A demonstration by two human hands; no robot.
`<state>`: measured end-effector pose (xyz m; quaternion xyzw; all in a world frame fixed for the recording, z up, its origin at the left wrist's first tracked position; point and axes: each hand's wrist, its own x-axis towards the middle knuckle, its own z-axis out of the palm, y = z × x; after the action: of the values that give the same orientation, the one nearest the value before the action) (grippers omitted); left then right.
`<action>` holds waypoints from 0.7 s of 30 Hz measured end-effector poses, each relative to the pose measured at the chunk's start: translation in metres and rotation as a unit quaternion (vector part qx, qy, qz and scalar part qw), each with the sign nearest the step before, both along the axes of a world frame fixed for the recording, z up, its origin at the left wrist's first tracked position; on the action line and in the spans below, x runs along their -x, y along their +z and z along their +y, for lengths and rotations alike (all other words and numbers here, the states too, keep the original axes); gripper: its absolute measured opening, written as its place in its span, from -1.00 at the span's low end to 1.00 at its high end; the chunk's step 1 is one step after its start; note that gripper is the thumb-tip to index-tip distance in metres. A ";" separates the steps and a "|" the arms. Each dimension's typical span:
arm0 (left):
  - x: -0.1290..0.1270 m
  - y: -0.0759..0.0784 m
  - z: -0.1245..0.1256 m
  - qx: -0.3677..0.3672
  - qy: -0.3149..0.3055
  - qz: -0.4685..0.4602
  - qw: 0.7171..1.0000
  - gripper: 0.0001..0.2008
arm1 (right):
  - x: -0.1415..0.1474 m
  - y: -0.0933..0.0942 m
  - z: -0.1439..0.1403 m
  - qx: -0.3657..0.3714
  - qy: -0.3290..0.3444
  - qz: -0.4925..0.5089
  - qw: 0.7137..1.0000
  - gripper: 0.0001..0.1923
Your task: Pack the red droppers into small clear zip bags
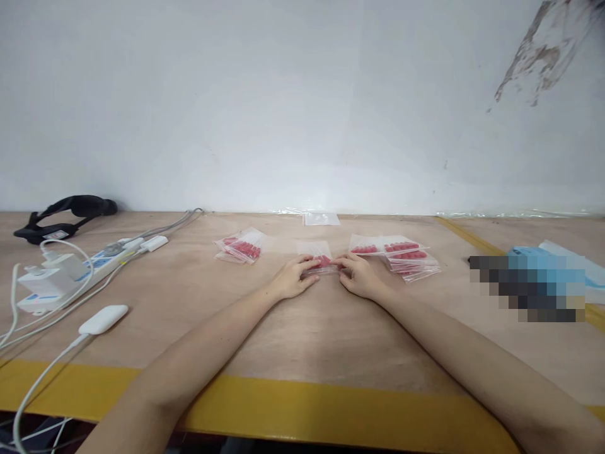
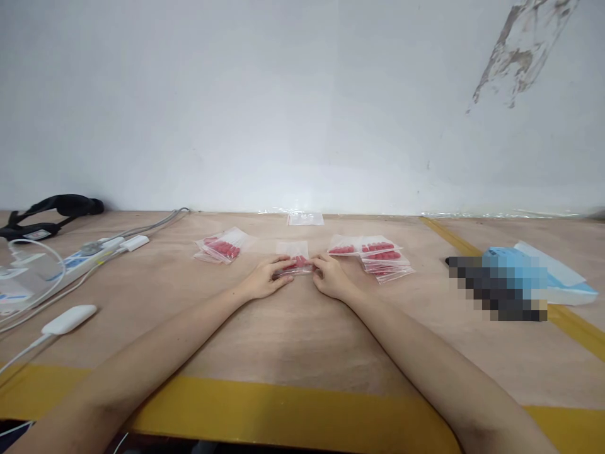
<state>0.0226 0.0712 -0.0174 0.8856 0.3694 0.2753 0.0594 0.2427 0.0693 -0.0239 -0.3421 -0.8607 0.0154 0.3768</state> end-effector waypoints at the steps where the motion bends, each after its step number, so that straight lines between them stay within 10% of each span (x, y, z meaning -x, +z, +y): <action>1: 0.000 0.000 0.000 0.000 -0.012 -0.003 1.000 -0.62 | 0.000 -0.001 0.001 -0.006 -0.001 0.004 1.000 -0.57; 21: -0.006 0.002 -0.001 -0.029 -0.011 -0.007 0.999 -0.68 | 0.005 0.007 0.004 -0.178 -0.112 -0.179 0.961 -0.80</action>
<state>0.0284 0.0698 -0.0155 0.8889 0.3510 0.2916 0.0391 0.2382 0.0734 -0.0173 -0.3610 -0.8588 -0.2420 0.2711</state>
